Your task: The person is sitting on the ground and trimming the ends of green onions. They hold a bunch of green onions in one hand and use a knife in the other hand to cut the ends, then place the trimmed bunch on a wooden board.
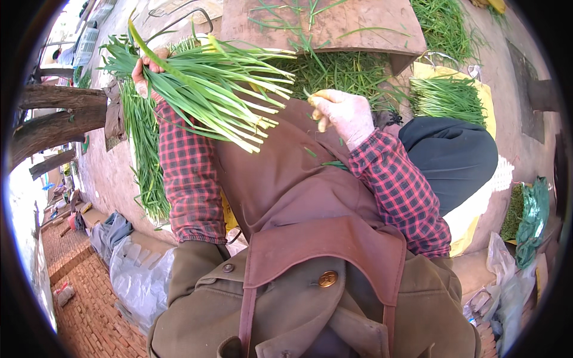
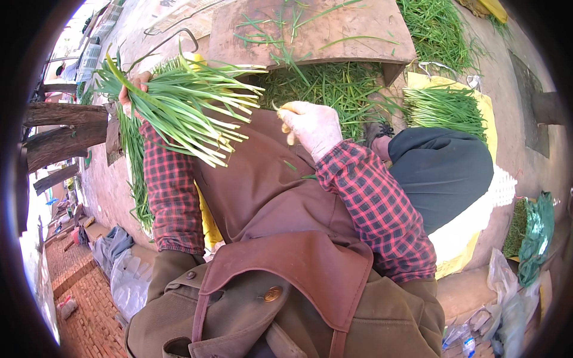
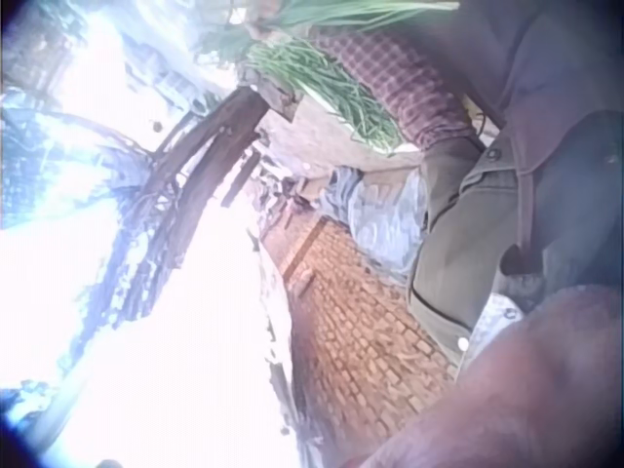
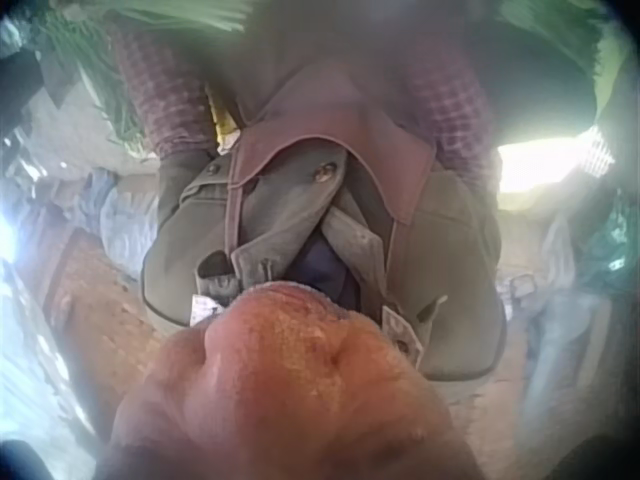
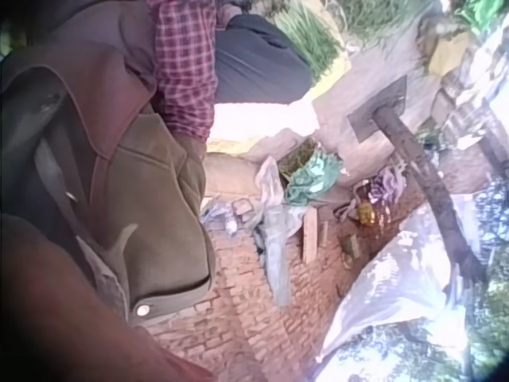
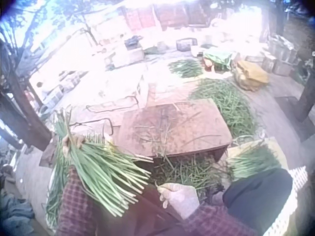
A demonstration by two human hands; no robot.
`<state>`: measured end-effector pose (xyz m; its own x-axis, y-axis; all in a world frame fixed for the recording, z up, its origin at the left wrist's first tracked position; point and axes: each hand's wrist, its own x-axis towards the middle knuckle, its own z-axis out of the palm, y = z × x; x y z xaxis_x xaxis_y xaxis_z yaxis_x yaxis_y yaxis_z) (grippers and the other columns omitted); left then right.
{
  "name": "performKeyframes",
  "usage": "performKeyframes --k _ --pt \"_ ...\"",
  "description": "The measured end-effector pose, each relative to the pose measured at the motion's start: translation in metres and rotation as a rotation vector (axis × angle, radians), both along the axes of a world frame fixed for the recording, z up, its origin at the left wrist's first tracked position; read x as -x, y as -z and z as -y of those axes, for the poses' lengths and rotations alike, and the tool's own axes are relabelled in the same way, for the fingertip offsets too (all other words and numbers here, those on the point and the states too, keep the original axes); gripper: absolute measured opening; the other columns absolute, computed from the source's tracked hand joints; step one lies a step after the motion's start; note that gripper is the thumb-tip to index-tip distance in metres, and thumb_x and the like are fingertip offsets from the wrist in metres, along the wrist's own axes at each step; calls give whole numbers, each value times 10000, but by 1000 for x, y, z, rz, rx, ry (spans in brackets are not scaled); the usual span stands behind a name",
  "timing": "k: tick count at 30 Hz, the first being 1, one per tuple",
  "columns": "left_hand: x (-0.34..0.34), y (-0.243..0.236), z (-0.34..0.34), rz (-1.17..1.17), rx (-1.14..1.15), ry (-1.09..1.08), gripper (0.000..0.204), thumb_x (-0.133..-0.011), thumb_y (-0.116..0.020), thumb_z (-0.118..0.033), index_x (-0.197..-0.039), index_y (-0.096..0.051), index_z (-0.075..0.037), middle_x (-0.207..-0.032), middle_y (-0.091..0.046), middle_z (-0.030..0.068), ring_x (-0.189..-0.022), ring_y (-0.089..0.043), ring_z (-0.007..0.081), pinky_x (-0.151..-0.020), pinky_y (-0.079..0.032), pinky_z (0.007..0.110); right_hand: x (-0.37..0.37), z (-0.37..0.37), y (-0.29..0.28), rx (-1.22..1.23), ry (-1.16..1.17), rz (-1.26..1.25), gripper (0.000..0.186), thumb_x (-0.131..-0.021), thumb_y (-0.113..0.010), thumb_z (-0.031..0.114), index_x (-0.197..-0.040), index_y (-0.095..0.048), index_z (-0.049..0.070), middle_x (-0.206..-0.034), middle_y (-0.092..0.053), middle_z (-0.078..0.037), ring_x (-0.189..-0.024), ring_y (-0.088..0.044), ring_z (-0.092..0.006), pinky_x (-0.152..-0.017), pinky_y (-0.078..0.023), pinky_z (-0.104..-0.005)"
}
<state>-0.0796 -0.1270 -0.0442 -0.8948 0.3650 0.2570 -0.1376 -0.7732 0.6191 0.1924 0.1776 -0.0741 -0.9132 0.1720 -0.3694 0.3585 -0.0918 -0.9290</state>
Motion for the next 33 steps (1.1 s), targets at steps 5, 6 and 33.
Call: performKeyframes --k 5,6,33 --pt "-10 -10 -17 -78 -124 54 213 -886 -476 -317 -795 -534 -133 -622 -473 -21 -651 -449 141 -670 -436 335 4 19 -5 -41 -84 -210 323 -895 -603 320 -1090 -691 77 -998 -712 -81 -909 -683 -145 -806 -510 -254" --pt "-13 -12 -22 -81 -90 9 210 -884 -479 -316 -795 -534 -134 -623 -473 -22 -652 -449 141 -672 -436 329 8 25 -8 -149 -79 -173 313 -898 -597 312 -1098 -690 89 -1024 -706 -83 -930 -678 -155 -822 -508 -259" --pt "-25 -20 -50 38 -13 -148 185 -844 -551 -223 -769 -548 -53 -572 -414 28 -584 -401 165 -518 -345 279 -16 -11 -30 -1022 -187 -726 243 -822 -646 228 -1051 -668 151 -1000 -649 -59 -804 -654 -219 -653 -531 -316"
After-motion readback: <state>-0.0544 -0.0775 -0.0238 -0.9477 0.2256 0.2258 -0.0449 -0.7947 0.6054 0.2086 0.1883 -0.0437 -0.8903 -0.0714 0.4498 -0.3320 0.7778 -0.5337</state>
